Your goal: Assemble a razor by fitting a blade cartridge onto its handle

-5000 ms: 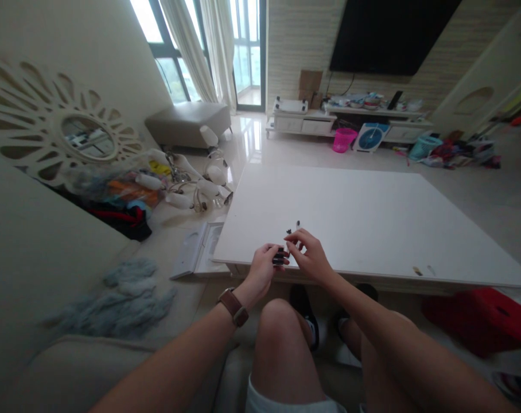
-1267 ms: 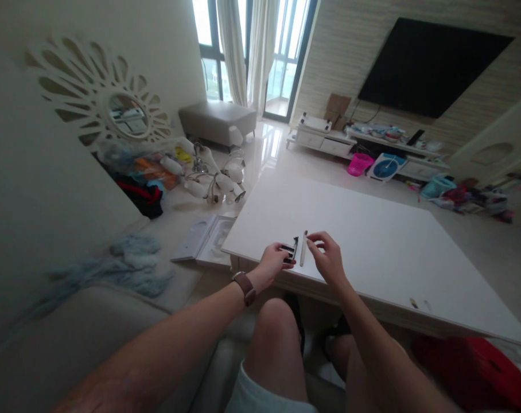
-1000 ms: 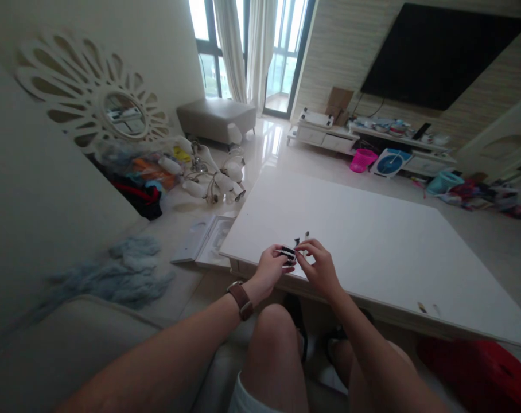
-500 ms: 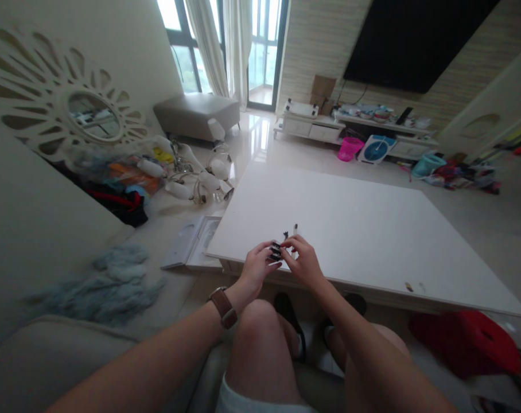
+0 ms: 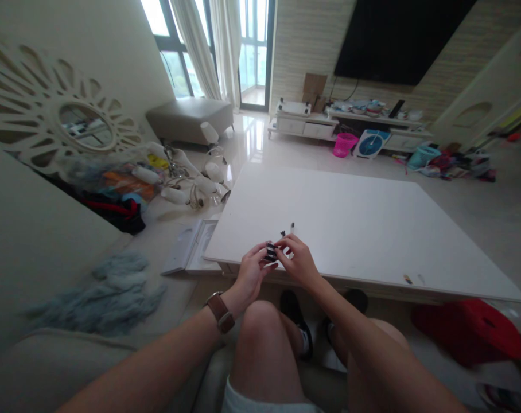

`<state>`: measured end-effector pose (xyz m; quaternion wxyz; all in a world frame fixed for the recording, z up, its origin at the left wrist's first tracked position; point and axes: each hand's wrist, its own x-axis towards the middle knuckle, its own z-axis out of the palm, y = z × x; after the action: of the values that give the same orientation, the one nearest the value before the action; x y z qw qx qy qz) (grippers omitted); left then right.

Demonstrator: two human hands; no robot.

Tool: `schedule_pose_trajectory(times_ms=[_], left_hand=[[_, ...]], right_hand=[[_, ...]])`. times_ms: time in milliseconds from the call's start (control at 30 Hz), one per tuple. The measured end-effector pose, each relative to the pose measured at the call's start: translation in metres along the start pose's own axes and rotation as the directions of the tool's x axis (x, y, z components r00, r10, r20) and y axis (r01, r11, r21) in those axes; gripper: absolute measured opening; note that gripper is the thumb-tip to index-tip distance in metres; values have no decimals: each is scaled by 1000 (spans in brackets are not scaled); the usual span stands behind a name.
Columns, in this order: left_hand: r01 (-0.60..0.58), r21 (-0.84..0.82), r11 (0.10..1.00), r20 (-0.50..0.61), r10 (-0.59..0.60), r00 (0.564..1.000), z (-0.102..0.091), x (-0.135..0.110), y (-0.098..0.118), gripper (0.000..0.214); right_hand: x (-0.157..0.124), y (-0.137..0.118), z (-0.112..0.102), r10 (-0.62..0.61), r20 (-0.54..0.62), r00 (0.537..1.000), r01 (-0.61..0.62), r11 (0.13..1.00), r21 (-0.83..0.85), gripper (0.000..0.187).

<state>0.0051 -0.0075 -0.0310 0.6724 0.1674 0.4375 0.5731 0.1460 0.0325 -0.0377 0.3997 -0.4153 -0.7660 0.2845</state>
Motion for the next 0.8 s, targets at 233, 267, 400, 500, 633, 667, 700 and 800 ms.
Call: schedule_pose_trajectory(times_ms=[233,267,400,500,633,667,700,800], left_hand=[[-43,-25,999,-17,43,999,-1,3,-4,26],[-45,-30,999,-19,44,999,-1,3,-4,25],[-18,-27,999,-36,17,999,-2,2,-5,26],[9,-8,1000,-42,-9,999,-3,1,-6,26],[23,22,999,-45,-22,999,-3,0,-8,28],[28,29,999,-51,-26,998,-3,0,-8,28],[35,35,999,-57,-33,998,-3,-1,-9,28],[63,51,997,-65,-60,996,-4,-2,-9,27]], right_hand=[[-1,-3,6,16,-21,1000,-16,1000,14,16],[-2,-3,6,12,-15,1000,-12,1000,12,17],[-3,-2,5,39,1,999,-39,998,45,15],[-1,-2,4,81,4,997,-81,995,65,10],[1,-2,5,112,5,994,-112,993,39,6],[1,-1,5,116,8,993,-116,993,26,6],[1,0,6,120,13,993,-120,993,14,6],[-1,4,7,136,32,990,-136,991,-12,7]])
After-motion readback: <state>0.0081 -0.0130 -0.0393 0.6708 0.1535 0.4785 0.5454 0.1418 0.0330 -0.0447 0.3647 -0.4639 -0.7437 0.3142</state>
